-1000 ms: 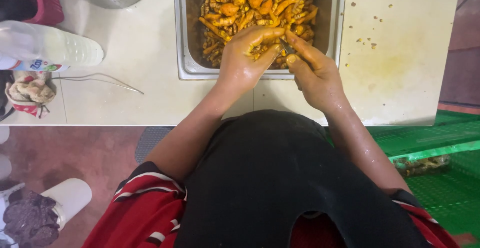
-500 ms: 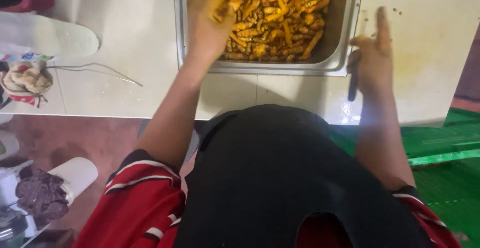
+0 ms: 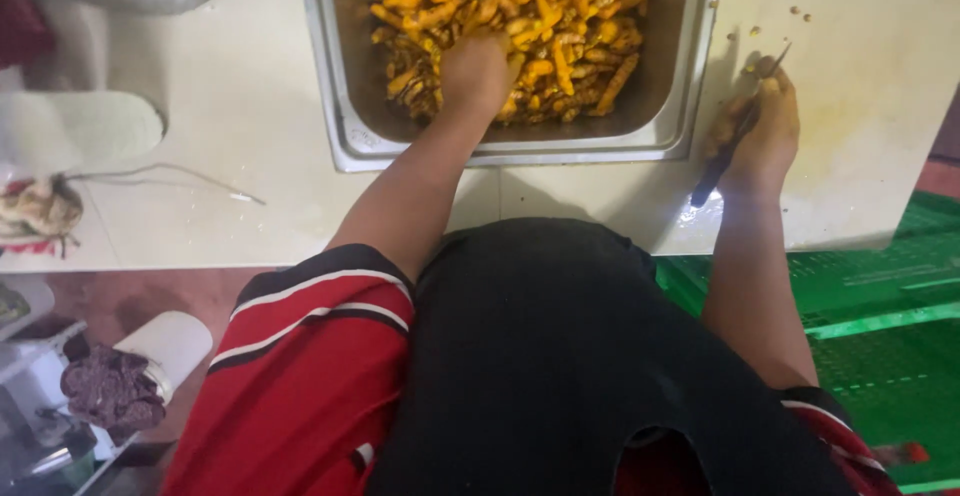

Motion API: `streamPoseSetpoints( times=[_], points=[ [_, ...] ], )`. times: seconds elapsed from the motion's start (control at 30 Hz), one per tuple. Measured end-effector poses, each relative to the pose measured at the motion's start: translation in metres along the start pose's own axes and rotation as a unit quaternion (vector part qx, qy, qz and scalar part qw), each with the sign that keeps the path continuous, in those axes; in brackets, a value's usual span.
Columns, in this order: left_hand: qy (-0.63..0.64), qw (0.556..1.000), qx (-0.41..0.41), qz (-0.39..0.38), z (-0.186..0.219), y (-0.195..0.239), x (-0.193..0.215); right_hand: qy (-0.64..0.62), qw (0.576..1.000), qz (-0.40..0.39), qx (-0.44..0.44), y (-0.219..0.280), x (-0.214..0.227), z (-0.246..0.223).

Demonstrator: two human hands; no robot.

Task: Cleaning and scraping turmeric roots in a sink using hands and a small knife

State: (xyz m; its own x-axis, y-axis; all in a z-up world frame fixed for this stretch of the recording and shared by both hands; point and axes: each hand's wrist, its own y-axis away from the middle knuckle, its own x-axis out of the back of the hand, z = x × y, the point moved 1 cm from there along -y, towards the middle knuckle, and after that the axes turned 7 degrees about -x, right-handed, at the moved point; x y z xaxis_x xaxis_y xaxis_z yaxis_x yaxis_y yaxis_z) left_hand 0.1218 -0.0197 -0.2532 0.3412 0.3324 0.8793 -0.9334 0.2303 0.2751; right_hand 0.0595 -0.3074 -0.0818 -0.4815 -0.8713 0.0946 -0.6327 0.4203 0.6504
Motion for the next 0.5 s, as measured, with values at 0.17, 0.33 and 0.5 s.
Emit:
streamPoseSetpoints(
  times=[0.17, 0.33, 0.5],
  points=[
    [-0.13, 0.991, -0.014, -0.002, -0.002, -0.013, -0.018, -0.012, 1.0, -0.02, 0.01, -0.011, 0.002, 0.005],
    [0.031, 0.995, 0.094, -0.028, -0.005, 0.002, 0.01, -0.018, 1.0, 0.007, 0.009, -0.009, 0.002, 0.005],
    [0.095, 0.989, 0.115, 0.001, -0.015, 0.031, 0.034, -0.02, 0.999, -0.02, 0.041, -0.005, 0.005, 0.009]
  ],
)
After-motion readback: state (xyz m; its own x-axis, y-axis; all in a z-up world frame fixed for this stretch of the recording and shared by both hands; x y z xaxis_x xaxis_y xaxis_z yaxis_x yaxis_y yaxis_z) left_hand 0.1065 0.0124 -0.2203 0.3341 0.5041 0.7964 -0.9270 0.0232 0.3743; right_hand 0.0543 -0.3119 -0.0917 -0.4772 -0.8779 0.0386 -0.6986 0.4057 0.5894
